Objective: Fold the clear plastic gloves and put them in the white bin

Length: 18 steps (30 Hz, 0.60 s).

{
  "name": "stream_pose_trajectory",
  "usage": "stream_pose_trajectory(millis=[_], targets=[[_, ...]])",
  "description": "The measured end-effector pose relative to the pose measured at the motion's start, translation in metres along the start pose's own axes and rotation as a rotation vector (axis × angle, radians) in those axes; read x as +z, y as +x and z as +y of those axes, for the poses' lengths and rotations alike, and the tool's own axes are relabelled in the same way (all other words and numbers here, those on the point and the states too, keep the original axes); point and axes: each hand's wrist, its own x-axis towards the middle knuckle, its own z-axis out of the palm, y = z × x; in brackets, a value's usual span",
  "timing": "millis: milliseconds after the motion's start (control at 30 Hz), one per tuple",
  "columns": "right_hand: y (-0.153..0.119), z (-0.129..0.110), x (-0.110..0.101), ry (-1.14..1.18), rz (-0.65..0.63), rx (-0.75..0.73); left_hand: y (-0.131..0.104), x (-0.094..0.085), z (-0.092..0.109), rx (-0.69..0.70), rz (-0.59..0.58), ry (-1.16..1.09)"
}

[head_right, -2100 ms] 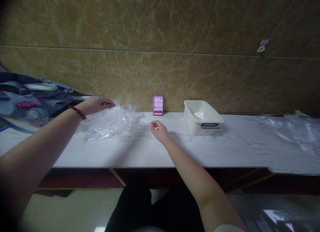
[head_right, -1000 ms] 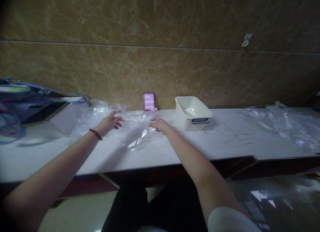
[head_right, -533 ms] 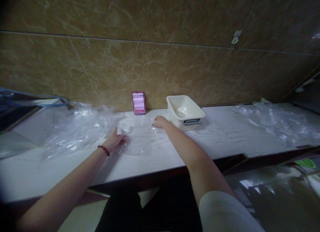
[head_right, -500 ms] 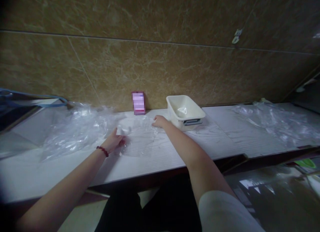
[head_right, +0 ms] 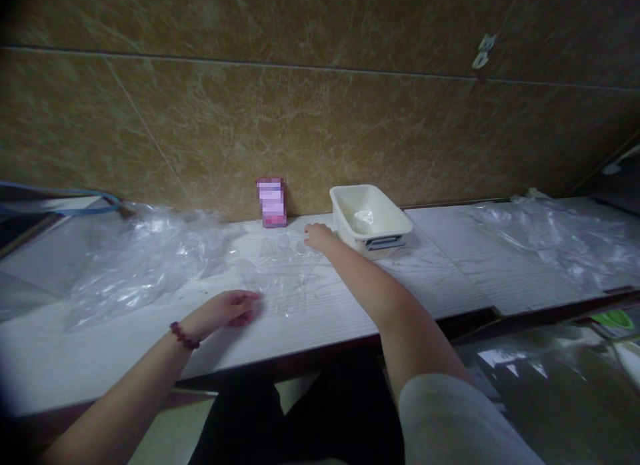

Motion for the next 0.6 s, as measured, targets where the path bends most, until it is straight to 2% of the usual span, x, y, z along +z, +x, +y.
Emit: stream_pose_trajectory(millis=[67, 133, 300, 400, 500, 600], targets=[[-0.009, -0.003, 0.001, -0.053, 0.035, 0.013, -0.006, 0.003, 0.004, -0.018, -0.119, 0.099], [-0.023, -0.009, 0.002, -0.099, 0.049, -0.007, -0.012, 0.002, 0.01, -0.019, -0.184, 0.218], [-0.079, -0.034, 0.007, -0.062, 0.008, -0.212, -0.013, -0.01, 0.021, 0.015, -0.086, 0.423], [-0.12, -0.046, 0.012, 0.001, -0.055, -0.376, -0.005, -0.018, 0.016, 0.093, -0.025, 0.389], [-0.153, -0.054, 0.021, 0.022, -0.058, -0.361, 0.004, -0.018, 0.007, 0.149, 0.047, 0.254], [-0.168, -0.063, 0.033, 0.035, -0.001, -0.287, 0.004, -0.011, 0.005, 0.18, 0.063, 0.039]])
